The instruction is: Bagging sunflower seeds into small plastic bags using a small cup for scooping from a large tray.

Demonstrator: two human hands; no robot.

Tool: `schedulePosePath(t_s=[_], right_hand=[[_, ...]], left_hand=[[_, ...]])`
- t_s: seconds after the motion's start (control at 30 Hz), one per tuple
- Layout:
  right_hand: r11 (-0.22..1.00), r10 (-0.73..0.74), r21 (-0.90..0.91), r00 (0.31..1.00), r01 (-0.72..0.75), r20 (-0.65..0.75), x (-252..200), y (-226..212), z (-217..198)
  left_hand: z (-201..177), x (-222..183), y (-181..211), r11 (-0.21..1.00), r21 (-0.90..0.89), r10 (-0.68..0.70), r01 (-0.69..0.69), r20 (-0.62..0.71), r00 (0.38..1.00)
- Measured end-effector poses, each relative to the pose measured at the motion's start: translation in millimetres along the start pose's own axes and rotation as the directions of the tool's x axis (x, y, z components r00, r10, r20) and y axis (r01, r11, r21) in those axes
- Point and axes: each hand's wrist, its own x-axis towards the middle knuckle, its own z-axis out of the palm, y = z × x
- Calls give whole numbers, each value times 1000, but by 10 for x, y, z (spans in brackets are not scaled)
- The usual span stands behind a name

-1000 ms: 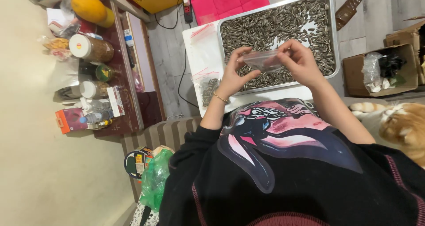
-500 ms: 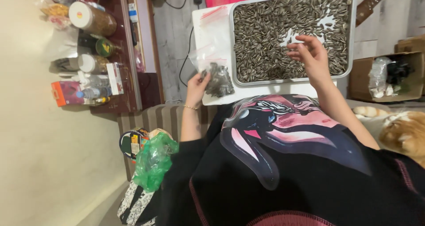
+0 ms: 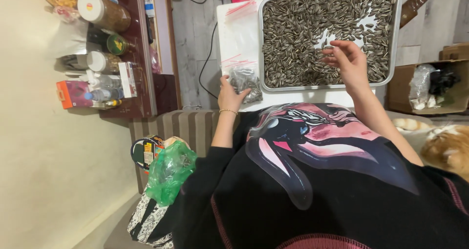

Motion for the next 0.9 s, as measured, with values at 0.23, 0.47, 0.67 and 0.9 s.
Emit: schedulePosePath(t_s=[0.23, 0.47, 0.67, 0.9], right_hand=[[1000, -16, 18, 998, 17, -66, -24, 87, -178], [1000, -7, 24, 993, 10, -114, -43, 240, -258], [1000, -6, 14, 987, 8, -159, -133, 71, -230], [999, 43, -20, 981, -47, -188, -131, 43, -238]], left_hand=[[-191, 293, 374, 996, 6, 91, -91, -56, 994], [276, 1697, 273, 990, -14, 132, -143, -315, 940], [801, 2482, -136, 976, -178, 36, -128, -449, 893], [340, 2239, -280, 906, -304, 164, -293, -386, 908]])
